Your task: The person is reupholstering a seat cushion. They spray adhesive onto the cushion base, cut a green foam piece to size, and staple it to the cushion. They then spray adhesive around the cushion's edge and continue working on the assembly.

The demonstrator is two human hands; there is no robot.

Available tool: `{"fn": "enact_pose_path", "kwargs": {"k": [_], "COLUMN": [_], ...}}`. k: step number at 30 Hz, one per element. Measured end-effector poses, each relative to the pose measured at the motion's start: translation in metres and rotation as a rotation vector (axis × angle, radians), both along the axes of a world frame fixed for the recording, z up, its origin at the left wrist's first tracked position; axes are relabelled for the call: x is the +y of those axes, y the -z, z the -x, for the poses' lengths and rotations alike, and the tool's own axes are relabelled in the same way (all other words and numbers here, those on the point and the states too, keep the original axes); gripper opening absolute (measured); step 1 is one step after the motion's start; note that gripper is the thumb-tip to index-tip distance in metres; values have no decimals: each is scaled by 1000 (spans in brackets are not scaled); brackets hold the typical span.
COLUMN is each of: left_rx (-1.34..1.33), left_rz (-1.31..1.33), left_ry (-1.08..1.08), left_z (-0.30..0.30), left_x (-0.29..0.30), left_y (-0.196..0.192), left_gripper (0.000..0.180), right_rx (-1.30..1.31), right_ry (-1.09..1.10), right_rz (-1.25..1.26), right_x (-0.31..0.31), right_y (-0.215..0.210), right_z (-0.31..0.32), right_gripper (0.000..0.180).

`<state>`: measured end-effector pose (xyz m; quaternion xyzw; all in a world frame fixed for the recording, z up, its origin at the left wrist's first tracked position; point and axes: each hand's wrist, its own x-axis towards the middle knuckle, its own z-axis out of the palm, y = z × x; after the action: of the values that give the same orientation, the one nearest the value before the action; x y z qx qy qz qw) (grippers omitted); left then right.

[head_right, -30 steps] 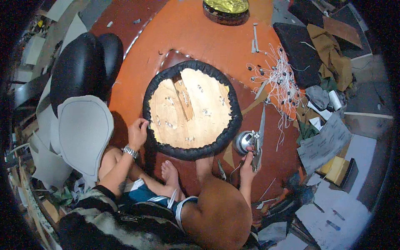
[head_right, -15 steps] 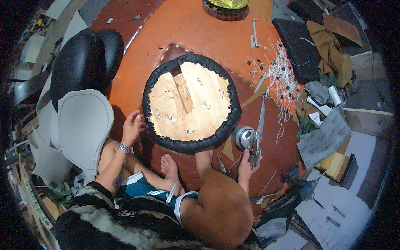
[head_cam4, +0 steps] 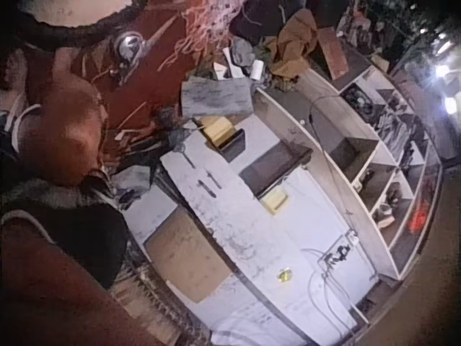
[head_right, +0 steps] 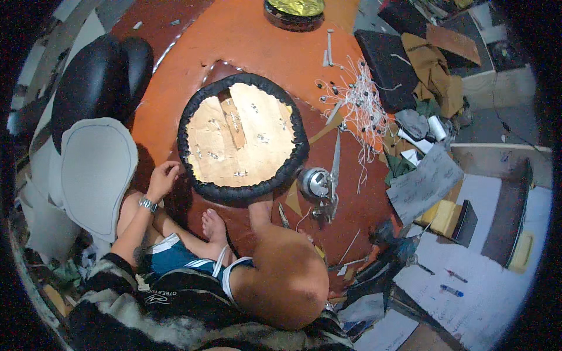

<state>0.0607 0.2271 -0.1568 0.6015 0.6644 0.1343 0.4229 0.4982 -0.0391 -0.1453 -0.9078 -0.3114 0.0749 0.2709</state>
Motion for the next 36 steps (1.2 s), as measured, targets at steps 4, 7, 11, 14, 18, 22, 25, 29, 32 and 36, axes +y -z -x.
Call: {"fn": "enact_pose_path", "kwargs": {"k": [4,7,11,14,18,22,25,29,32,36], "left_rx": [138,45,-19,-17,-15,-87,-108,-155,-153,-124], "left_rz": [-277,-251,-235,-231,-279,-246,-223,-262,-239,-291], "left_ry": [141,77,-3,-26,-23,-99,-92,-72,-76,-90], "left_z": [-2,-12,-24,-24,-18,-16,-18,-15,-12,-13], "left_x": [17,26,28,25,28,33,36,39,39,35], "left_y": [3,7,13,18,28,36,37,31,26,21], "left_gripper": [29,30,36,24,16,17,17,18,17,15], "right_rx": [71,123,183,231,299,301,172,-296,-475,-550], "right_ry": [-50,-83,-116,-149,-209,-450,-779,-1167,-1356,-1451], "right_rz": [78,140,242,324,413,325,190,363,461,510], "right_x": [-18,-28,-39,-43,-33,30,122,241,288,310], "right_y": [4,6,3,-3,-32,-86,-117,-110,-82,-61], "right_z": [-6,-11,-17,-20,-16,-1,27,90,129,145], "right_gripper": [55,54,52,51,50,48,47,51,52,50]}}
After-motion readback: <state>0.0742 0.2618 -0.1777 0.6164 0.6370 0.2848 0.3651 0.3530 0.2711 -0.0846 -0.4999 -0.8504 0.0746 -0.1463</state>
